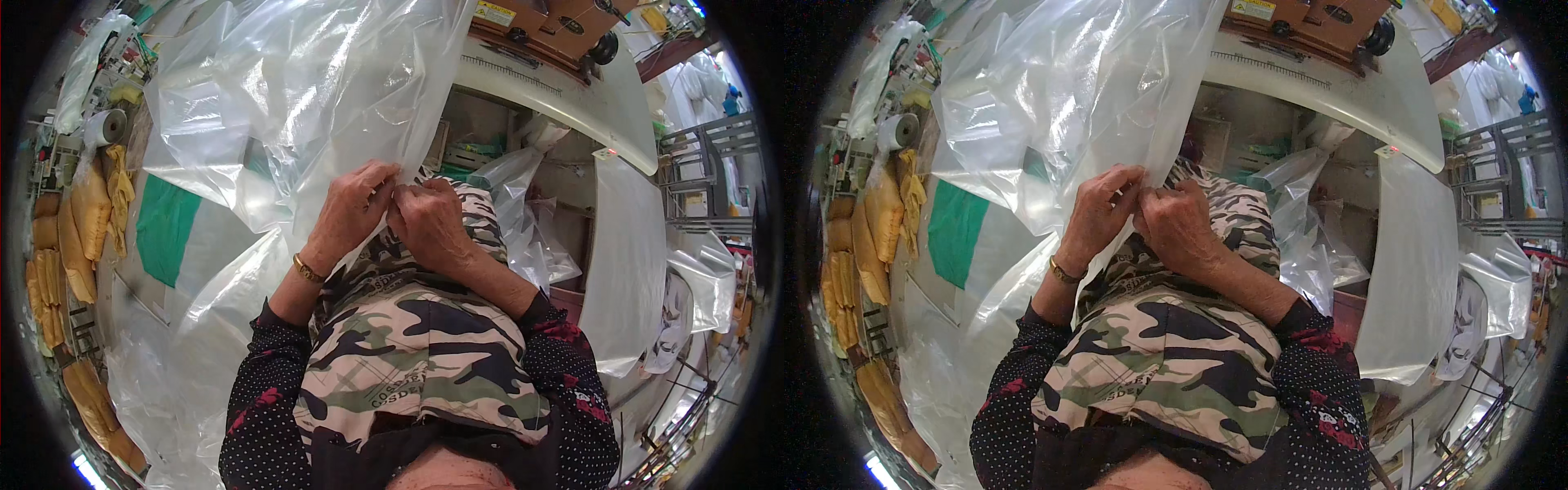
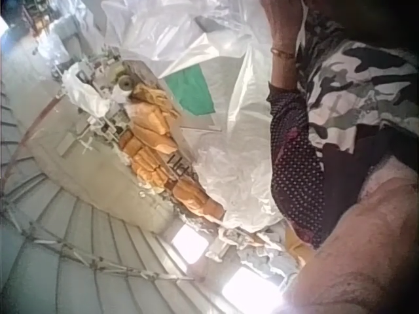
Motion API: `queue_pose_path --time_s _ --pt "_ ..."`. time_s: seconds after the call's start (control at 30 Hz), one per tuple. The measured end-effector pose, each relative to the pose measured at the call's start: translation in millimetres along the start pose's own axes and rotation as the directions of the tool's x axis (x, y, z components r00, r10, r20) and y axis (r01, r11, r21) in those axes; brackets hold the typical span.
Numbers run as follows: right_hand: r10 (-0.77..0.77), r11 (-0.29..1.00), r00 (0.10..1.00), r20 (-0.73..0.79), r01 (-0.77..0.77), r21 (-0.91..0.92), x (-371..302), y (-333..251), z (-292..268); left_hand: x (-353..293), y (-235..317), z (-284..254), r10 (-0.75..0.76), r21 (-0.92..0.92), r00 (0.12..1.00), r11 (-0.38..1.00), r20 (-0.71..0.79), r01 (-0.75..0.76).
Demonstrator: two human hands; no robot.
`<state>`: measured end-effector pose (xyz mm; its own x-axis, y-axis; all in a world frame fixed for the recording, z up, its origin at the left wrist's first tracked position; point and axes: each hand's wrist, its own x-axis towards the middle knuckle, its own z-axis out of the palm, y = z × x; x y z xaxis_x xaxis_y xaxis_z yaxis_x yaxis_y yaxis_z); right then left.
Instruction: The person stitches the edges of large plastic sheets using an industrial sewing machine.
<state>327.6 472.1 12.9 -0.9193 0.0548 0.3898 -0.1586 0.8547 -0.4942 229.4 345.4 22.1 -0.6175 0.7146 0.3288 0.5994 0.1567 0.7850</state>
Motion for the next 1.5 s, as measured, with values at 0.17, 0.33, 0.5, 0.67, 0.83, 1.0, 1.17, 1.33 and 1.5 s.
queue_pose_path --time_s 0.17,0.33,0.5,0.67,0.83,1.0,1.17,1.33,1.5 --pt "-0.014 0.999 0.999 0.037 0.015 -0.042 4 -2 5 5 -2 -8 -0.161 -0.082 0.985 0.983 0.056 0.165" --pt "-0.249 0.930 0.965 0.087 0.263 -0.257 6 6 7 15 -10 -7 -0.210 -0.054 0.972 0.975 0.106 0.217" --pt "-0.063 0.975 0.975 -0.211 0.105 0.194 23 34 3 2 -4 -20 -0.174 -0.016 0.978 0.985 -0.116 0.174" --pt "0.374 0.863 0.892 -0.254 -0.234 0.448 95 60 52 26 45 -72 0.173 0.412 0.964 0.908 -0.204 -0.076" --pt "-0.191 0.871 0.933 -0.306 0.305 0.384 193 50 101 58 113 -89 0.328 0.529 0.912 0.743 0.247 -0.410" --pt "-0.158 0.670 0.980 -0.123 0.198 0.716 153 50 140 20 51 -75 0.200 0.681 0.914 0.614 0.354 -0.399" --pt "-0.137 0.420 0.983 0.118 -0.050 0.906 125 106 157 14 -9 -23 0.215 0.568 0.957 0.771 0.194 -0.288" --pt "-0.049 0.999 0.943 0.330 0.054 -0.004 127 117 -19 0 -31 -2 0.151 0.585 0.988 0.800 0.017 -0.132" --pt "-0.418 0.856 0.909 -0.013 0.389 -0.340 141 98 -55 -2 -26 5 0.114 0.591 0.993 0.800 0.013 -0.100"
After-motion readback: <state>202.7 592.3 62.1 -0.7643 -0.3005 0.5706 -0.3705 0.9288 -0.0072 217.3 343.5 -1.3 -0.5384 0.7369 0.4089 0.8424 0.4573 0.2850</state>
